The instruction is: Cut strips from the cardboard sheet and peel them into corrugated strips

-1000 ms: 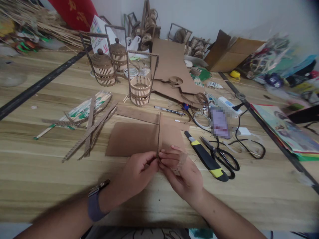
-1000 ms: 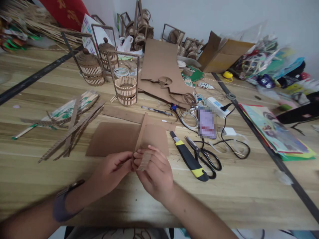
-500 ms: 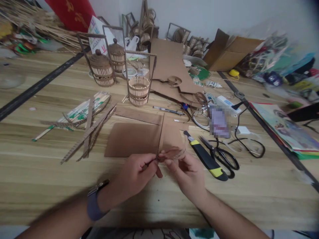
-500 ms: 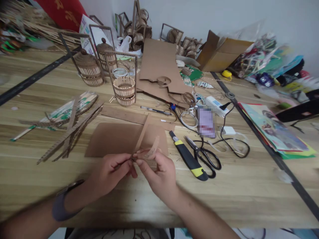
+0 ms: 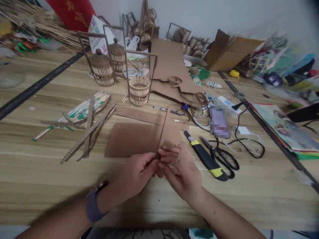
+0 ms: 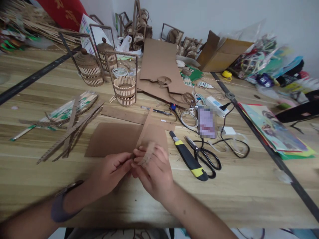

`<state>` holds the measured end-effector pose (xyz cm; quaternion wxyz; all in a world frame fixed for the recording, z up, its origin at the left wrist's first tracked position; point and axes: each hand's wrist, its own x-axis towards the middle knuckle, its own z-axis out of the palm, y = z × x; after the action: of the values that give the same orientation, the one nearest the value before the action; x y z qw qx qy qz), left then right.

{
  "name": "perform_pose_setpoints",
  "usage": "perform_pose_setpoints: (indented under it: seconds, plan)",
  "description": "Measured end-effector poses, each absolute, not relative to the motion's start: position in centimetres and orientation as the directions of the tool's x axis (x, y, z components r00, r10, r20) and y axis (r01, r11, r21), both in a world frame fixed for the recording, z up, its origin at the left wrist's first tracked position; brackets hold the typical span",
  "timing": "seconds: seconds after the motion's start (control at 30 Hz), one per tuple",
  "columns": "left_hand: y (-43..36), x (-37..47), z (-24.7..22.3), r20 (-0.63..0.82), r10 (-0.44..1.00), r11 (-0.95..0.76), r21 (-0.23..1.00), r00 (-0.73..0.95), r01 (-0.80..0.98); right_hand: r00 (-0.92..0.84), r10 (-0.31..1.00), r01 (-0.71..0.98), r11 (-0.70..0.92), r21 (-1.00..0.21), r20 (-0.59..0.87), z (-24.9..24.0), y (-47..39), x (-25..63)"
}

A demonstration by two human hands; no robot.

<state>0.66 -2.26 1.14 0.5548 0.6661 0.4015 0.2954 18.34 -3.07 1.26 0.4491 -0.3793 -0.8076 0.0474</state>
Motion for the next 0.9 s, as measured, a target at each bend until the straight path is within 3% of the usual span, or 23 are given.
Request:
perform_pose_setpoints:
  seconds: [0.13, 0.3, 0.37, 0.53, 0.63, 0.8, 0.9]
  plan:
    - [-2.49, 0.64, 1.34, -0.047, 0.851, -0.12, 0.952, 0.523, 0.282, -0.248, 0.712, 0.571, 0.655, -0.495, 0.657, 1.06, -3.34, 18.49]
    - [-2.48, 0.5, 1.31, 0.022, 0.828, -0.23, 0.925, 0.56, 0.302, -0.078, 0.873, 0.418, 0.468, -0.779, 0.482, 0.73, -3.69, 18.47]
    - [-2.41, 0.47, 1.26, 0.025, 0.827, -0.235, 0.923, 0.562, 0.305, -0.048, 0.892, 0.387, 0.431, -0.815, 0.449, 0.67, -3.76, 18.45]
    - [-2.08, 0.52, 0.86, -0.08, 0.835, -0.008, 0.988, 0.544, 0.157, -0.229, 0.73, 0.531, 0.648, -0.546, 0.644, 0.99, -3.65, 18.42]
    - [-1.94, 0.59, 0.71, -0.095, 0.855, 0.021, 0.989, 0.51, 0.149, -0.309, 0.672, 0.575, 0.695, -0.431, 0.673, 1.11, -3.41, 18.42]
    - [-2.08, 0.68, 1.13, -0.09, 0.858, -0.024, 0.976, 0.506, 0.215, -0.337, 0.653, 0.604, 0.703, -0.377, 0.678, 1.0, -3.29, 18.63]
    - [-2.22, 0.71, 1.48, -0.085, 0.854, -0.07, 0.959, 0.514, 0.274, -0.301, 0.696, 0.601, 0.67, -0.437, 0.652, 1.11, -3.46, 18.7]
